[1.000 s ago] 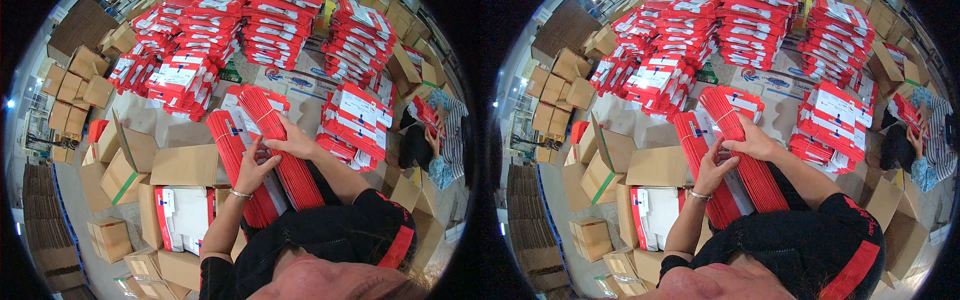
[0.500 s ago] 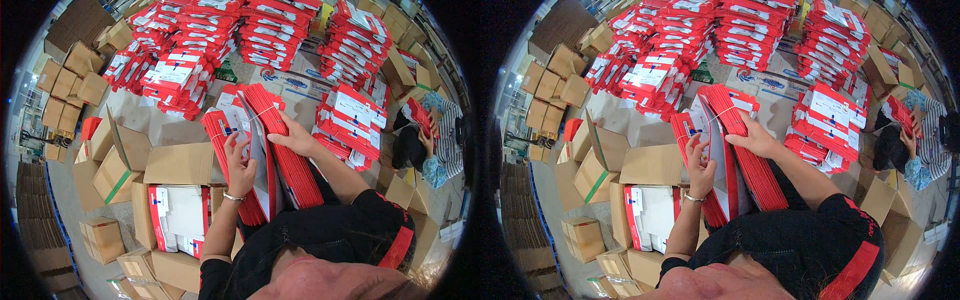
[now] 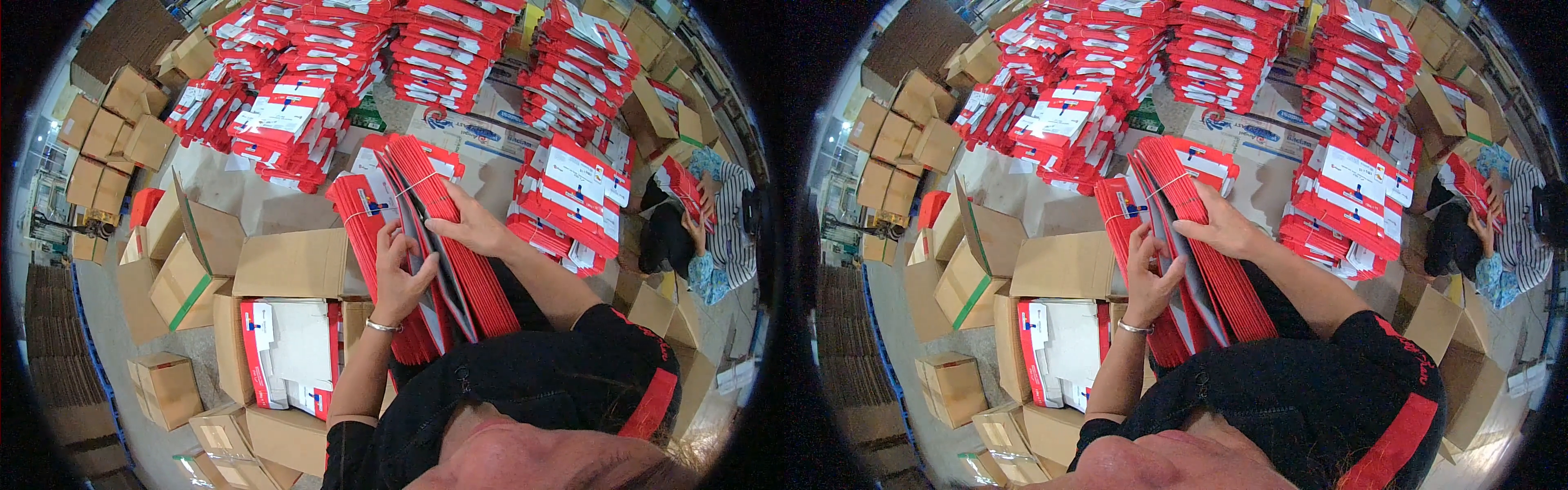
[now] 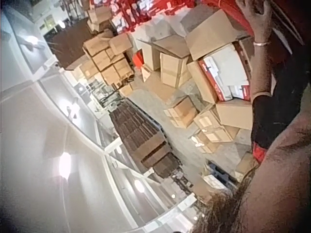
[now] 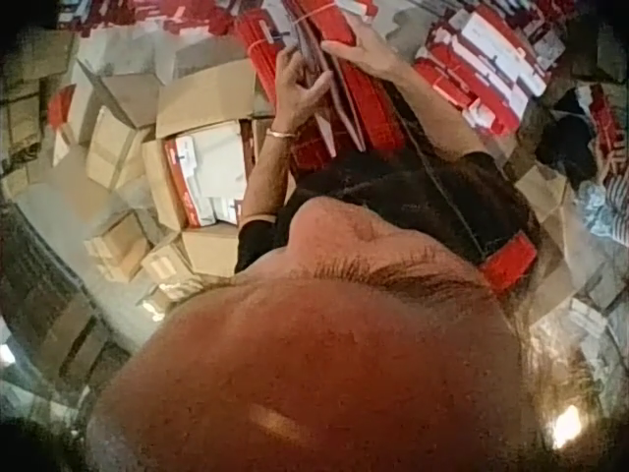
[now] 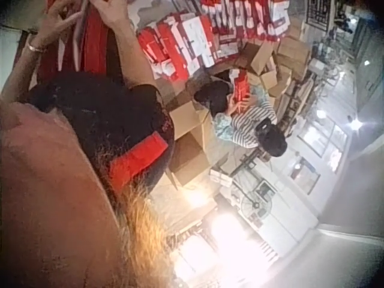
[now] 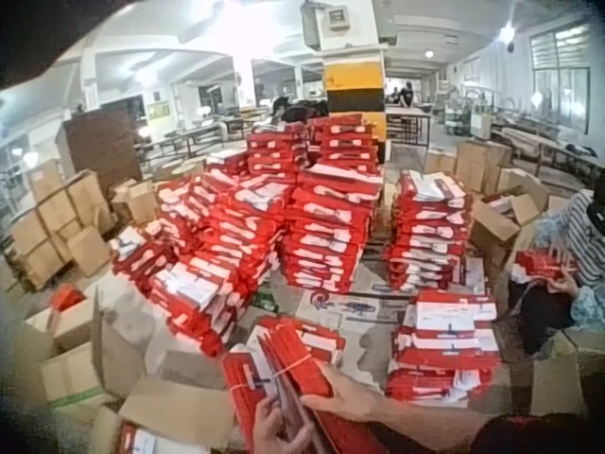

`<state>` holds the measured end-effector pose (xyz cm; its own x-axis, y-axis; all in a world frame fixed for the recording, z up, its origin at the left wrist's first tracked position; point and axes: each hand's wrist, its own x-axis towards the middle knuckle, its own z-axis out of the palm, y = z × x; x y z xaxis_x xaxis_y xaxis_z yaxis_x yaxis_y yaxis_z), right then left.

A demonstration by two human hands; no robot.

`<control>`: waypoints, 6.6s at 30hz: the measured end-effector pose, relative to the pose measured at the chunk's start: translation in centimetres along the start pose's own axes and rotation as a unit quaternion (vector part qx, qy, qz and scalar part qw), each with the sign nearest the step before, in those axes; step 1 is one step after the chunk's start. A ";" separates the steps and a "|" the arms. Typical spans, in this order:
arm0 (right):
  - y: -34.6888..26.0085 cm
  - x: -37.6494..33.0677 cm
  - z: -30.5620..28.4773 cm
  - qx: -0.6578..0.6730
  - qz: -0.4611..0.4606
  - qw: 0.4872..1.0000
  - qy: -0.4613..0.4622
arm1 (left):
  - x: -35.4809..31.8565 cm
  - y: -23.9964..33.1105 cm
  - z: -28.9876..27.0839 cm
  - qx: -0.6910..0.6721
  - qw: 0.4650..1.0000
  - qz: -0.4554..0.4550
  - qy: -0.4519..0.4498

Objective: Organizing and packing red and white paper packets into cardboard boxes while sitting on the floor.

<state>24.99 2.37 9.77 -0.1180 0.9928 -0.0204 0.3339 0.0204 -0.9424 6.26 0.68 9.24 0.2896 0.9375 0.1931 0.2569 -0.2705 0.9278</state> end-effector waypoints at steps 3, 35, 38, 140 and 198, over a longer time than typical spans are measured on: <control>-0.9 -0.2 -0.7 0.014 -0.004 1.000 -0.010 | -0.3 0.0 0.1 -0.159 0.982 -0.072 0.075; 0.4 0.0 0.9 -0.002 -0.033 0.999 0.015 | -0.1 -0.3 -0.5 -0.098 0.994 -0.038 0.003; 0.6 0.1 1.3 -0.010 -0.039 0.999 0.015 | -0.1 -0.6 -0.4 0.083 0.996 0.030 -0.019; -0.9 1.2 -2.1 -0.068 -0.062 0.994 -0.051 | -1.0 -0.4 -1.3 -0.076 0.997 0.014 -0.026; -1.8 6.0 23.6 0.173 0.148 0.880 -0.417 | -30.6 -10.4 -17.6 -0.404 0.712 -0.277 0.503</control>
<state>1.57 5.50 3.45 -0.7676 0.5130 -0.3843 0.1786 -0.4046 -0.8969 -21.48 -21.38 -0.72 -0.5615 0.6439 -0.5197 -0.6572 0.0347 0.7529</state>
